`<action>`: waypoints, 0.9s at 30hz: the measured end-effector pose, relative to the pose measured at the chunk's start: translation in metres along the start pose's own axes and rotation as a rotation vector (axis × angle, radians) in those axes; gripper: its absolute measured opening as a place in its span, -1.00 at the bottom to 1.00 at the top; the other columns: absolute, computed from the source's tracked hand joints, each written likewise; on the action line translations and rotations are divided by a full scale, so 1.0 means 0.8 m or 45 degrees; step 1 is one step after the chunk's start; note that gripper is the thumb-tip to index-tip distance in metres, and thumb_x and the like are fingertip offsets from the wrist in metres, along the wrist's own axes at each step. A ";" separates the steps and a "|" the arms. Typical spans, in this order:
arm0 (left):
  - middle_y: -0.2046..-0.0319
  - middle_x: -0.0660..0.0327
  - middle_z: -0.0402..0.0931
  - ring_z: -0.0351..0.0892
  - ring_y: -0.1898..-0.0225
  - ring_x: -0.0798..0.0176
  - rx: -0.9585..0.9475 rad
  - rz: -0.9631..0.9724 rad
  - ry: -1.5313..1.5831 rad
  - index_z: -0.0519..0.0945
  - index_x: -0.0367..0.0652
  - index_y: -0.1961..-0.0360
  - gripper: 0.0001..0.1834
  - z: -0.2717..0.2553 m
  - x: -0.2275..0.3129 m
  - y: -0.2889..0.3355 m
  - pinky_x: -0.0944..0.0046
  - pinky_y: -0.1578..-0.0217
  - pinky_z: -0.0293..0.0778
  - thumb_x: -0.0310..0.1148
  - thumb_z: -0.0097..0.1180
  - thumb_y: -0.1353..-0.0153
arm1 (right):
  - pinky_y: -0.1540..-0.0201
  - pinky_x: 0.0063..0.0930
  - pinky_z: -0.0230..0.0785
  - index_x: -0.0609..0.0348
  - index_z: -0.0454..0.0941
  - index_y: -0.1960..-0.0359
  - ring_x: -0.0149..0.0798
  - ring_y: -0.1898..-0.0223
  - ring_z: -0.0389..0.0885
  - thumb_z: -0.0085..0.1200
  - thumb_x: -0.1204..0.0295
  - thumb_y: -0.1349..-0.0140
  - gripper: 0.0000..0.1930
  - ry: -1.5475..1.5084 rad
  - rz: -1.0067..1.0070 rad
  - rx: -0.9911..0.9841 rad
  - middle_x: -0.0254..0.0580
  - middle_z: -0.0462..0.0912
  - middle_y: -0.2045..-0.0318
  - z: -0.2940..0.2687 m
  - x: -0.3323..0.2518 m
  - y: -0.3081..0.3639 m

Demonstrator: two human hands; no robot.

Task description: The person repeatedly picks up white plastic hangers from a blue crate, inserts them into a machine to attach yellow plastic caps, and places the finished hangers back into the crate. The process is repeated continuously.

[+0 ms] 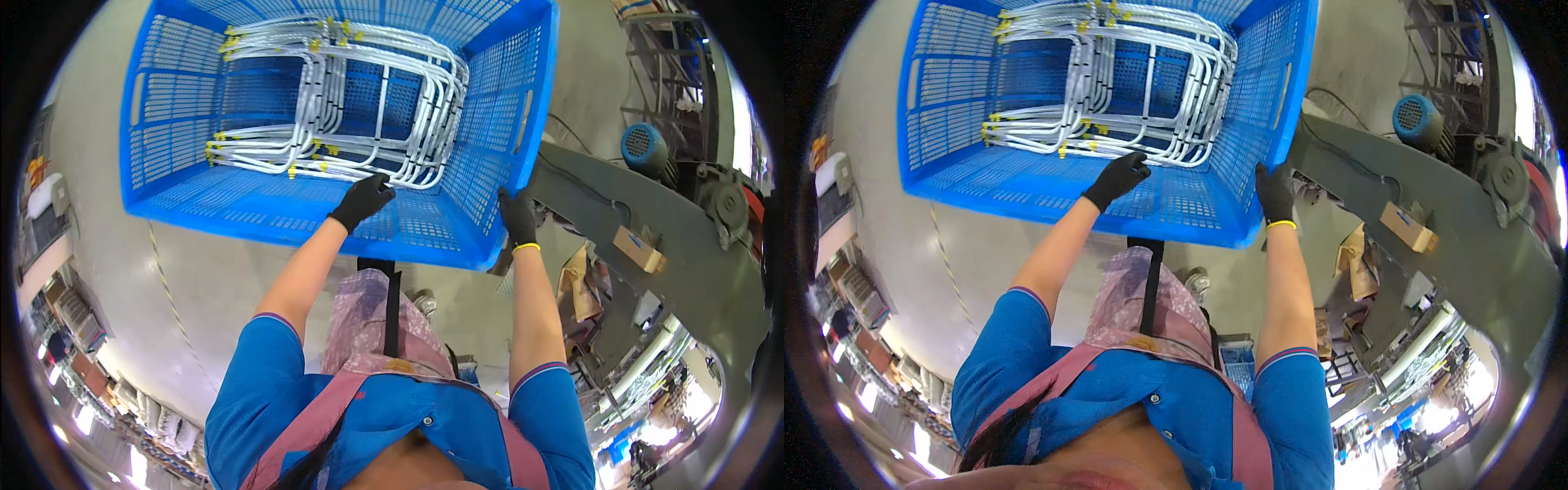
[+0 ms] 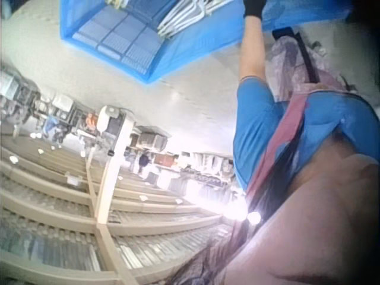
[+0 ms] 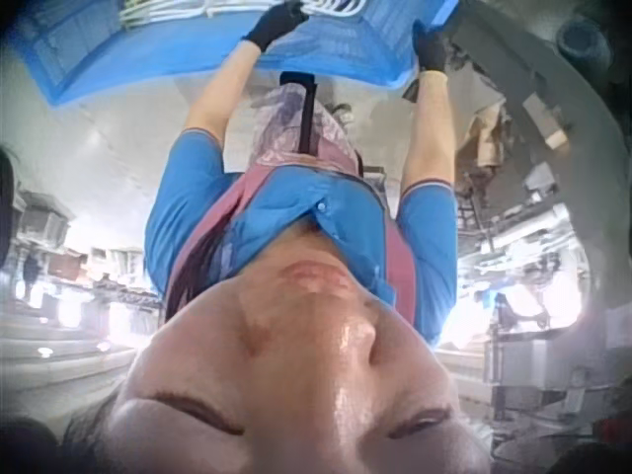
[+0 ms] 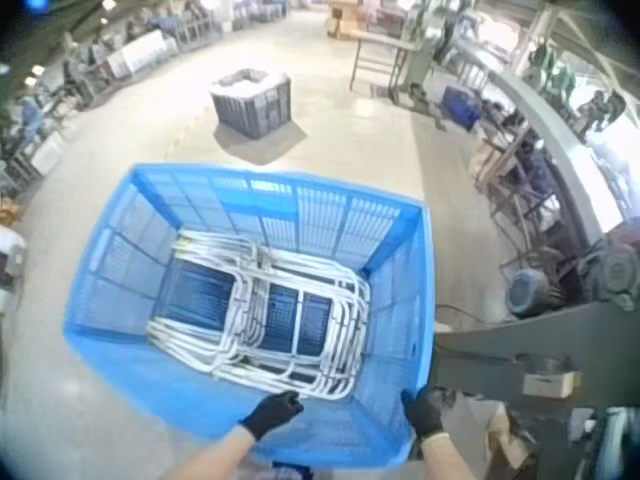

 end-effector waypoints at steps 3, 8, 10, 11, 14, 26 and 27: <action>0.15 -0.05 0.57 0.57 0.10 -0.01 -0.016 -0.105 0.013 0.51 -0.26 0.04 -0.52 0.027 -0.048 -0.087 0.12 0.11 0.46 -0.14 0.19 -0.10 | 0.15 -0.02 0.37 0.35 0.36 0.07 0.24 0.17 0.54 0.14 0.20 -0.14 -0.52 -0.027 0.083 0.413 0.27 0.55 0.19 -0.001 -0.025 0.008; 0.15 -0.12 0.56 0.54 0.03 -0.04 -0.006 -0.413 0.147 0.43 -0.36 -0.06 -0.36 0.097 -0.119 -0.196 0.09 0.03 0.43 -0.13 0.23 -0.03 | 0.20 -0.11 0.40 0.36 0.39 0.10 0.11 0.24 0.59 0.16 0.19 -0.15 -0.53 -0.168 0.190 0.381 0.19 0.59 0.26 -0.009 -0.037 0.012; 0.14 -0.11 0.56 0.56 0.07 -0.10 -0.065 -0.465 0.039 0.28 -0.33 -0.17 -0.16 0.136 -0.140 -0.238 0.03 0.06 0.44 0.00 0.27 0.03 | 0.25 -0.13 0.41 0.33 0.39 0.10 0.07 0.32 0.60 0.15 0.23 -0.16 -0.57 -0.199 0.207 0.350 0.13 0.60 0.29 -0.011 -0.038 0.012; 0.03 -0.13 0.49 0.48 -0.03 -0.11 -0.006 -0.468 -0.023 0.22 -0.34 -0.22 -0.10 0.155 -0.147 -0.259 0.03 -0.02 0.38 0.00 0.27 0.03 | 0.26 -0.18 0.41 0.34 0.38 0.12 -0.03 0.34 0.60 0.15 0.21 -0.18 -0.57 -0.289 0.193 0.358 0.10 0.60 0.31 -0.011 -0.039 0.012; -0.25 -0.18 0.17 0.21 -0.27 -0.09 0.197 -0.331 -0.292 0.05 -0.38 -0.31 0.06 0.201 -0.154 -0.324 0.07 -0.22 0.20 0.06 0.28 0.05 | 0.27 -0.24 0.42 0.35 0.38 0.13 -0.11 0.35 0.59 0.16 0.21 -0.18 -0.56 -0.355 0.213 0.355 0.06 0.60 0.34 -0.012 -0.042 0.012; 0.18 -0.02 0.60 0.60 0.16 -0.01 0.235 -0.305 0.189 0.53 -0.28 0.07 -0.38 0.223 -0.161 -0.413 0.13 0.15 0.48 -0.16 0.36 0.16 | 0.16 -0.34 0.40 0.32 0.36 0.04 -0.23 0.23 0.55 0.19 0.27 -0.18 -0.56 -0.506 0.251 0.303 -0.02 0.57 0.23 -0.010 -0.039 0.014; 0.25 0.01 0.63 0.62 0.21 0.02 0.286 -0.212 0.417 0.61 -0.29 0.18 -0.50 0.209 -0.143 -0.402 0.16 0.20 0.50 -0.22 0.37 0.15 | 0.17 -0.33 0.40 0.33 0.36 0.06 -0.23 0.24 0.55 0.19 0.27 -0.18 -0.56 -0.502 0.237 0.307 -0.02 0.57 0.24 -0.011 -0.039 0.015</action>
Point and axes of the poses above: each hand's wrist, its own y-axis away from the middle knuckle, its own z-axis out of the palm, x = y × z, the point moved 5 cm from there along -y, towards the middle knuckle
